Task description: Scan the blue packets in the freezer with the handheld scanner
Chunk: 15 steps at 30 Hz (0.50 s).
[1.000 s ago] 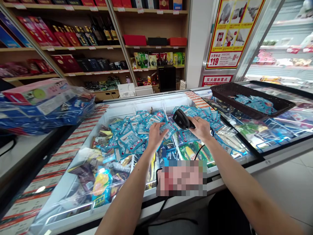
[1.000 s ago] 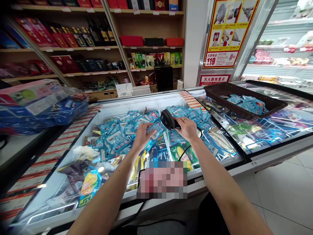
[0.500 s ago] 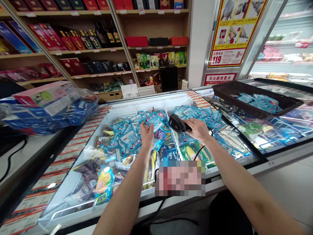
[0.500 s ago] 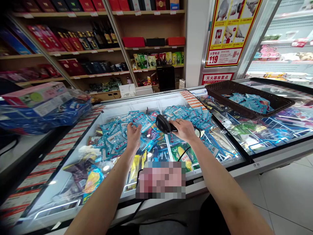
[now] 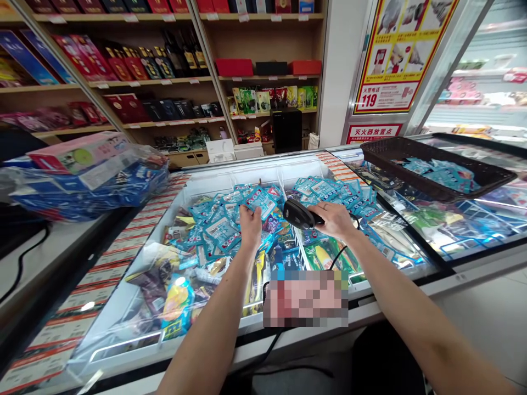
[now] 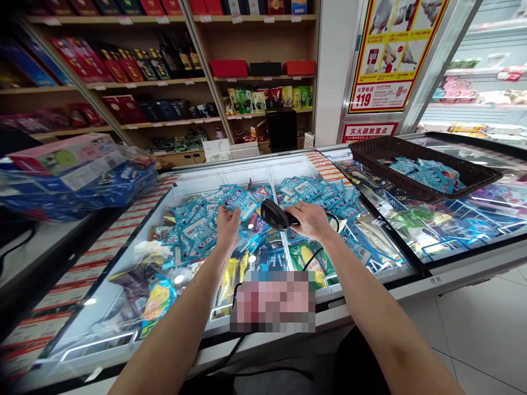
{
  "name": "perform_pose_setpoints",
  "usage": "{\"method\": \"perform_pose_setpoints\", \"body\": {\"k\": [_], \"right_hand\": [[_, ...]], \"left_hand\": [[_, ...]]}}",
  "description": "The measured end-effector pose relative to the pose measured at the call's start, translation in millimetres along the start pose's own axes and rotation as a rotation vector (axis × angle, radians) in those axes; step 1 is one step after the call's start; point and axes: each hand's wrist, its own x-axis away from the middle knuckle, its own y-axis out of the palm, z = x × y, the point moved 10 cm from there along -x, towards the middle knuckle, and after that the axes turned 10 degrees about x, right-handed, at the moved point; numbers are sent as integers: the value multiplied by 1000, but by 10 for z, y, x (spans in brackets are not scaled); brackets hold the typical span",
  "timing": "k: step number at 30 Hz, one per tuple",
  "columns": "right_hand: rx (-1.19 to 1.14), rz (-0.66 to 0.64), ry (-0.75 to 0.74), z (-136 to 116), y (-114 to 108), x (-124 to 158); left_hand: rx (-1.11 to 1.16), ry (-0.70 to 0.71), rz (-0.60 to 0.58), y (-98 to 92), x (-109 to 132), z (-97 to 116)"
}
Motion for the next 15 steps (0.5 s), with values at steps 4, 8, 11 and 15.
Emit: {"method": "perform_pose_setpoints", "body": {"k": [4,8,11,15], "right_hand": [[-4,0,-4,-2,11,5],[-11,4,-16,-6,13,9],[-15,19,-25,-13,-2,9],[-15,20,-34,-29,-9,8]], "left_hand": [[22,-28,3,-9,-1,-38],[46,-29,-3,-4,15,-13],[56,-30,-8,-1,27,5],[17,-12,12,-26,30,32]]}}
